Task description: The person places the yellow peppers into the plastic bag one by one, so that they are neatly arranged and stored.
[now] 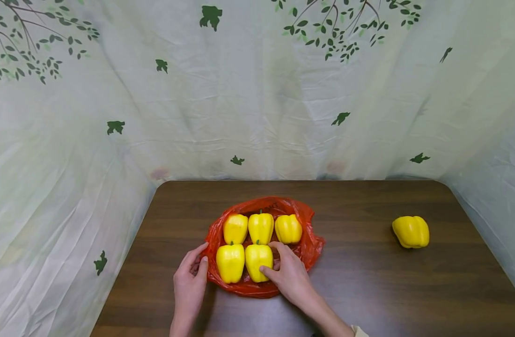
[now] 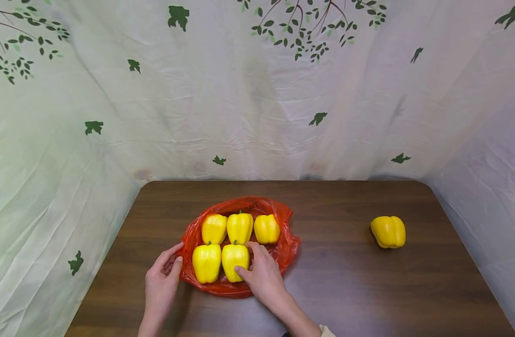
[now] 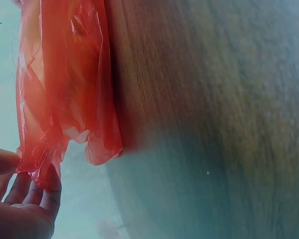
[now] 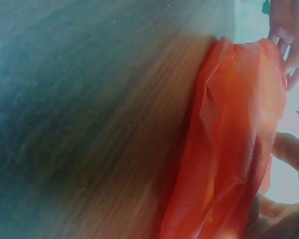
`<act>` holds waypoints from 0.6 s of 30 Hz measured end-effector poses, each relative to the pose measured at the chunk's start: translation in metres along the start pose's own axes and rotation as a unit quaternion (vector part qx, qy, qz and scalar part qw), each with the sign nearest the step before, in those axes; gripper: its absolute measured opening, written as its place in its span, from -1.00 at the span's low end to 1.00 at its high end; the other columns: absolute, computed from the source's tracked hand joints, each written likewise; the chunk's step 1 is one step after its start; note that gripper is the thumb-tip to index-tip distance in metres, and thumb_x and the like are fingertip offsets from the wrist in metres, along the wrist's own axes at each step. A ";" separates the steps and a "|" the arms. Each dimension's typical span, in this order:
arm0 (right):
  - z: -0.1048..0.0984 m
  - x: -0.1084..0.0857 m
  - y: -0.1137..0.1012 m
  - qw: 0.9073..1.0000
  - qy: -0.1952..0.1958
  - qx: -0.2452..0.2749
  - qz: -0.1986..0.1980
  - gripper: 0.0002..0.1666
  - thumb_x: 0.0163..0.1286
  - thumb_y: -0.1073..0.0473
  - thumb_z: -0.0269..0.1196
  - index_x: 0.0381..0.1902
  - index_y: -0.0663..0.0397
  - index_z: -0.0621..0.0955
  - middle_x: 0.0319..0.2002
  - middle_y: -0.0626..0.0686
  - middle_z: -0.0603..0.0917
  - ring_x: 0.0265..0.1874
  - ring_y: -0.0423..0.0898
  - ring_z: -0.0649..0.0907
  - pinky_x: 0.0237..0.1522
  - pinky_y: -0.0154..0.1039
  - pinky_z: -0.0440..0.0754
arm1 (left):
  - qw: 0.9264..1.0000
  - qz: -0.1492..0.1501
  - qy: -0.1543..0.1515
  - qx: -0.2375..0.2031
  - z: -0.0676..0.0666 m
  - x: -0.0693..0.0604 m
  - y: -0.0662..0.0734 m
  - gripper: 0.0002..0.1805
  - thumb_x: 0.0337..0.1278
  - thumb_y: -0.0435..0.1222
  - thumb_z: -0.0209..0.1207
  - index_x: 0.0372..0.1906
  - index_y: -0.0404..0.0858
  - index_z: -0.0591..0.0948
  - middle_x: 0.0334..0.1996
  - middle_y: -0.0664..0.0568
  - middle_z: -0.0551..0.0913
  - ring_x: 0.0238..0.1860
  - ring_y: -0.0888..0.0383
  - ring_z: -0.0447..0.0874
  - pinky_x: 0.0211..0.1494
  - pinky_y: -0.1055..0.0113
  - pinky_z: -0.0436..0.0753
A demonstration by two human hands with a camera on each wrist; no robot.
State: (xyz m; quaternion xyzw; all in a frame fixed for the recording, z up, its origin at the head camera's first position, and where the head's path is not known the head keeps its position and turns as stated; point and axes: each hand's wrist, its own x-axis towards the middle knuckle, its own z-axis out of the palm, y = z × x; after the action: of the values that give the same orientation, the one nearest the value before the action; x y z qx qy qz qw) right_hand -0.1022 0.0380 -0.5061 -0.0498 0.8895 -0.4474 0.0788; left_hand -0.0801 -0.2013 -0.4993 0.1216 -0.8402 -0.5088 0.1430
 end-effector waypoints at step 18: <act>0.001 0.001 0.000 1.000 0.002 -0.008 -0.006 -0.31 0.15 -0.01 0.48 0.20 0.00 0.49 -0.17 -0.12 0.53 -0.42 -0.21 0.51 -0.36 -0.32 0.55 | 1.000 -0.002 -0.004 -0.004 0.000 0.000 0.000 -0.62 0.31 -0.48 0.15 0.13 -0.06 0.64 -0.02 0.07 0.63 -0.24 0.11 0.54 -0.17 0.53 0.60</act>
State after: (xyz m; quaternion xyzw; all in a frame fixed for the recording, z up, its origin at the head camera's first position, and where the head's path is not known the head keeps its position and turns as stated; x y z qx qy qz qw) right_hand -0.1028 0.0371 -0.5064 -0.0548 0.8929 -0.4407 0.0741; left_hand -0.0799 -0.2010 -0.4999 0.1203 -0.8384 -0.5131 0.1392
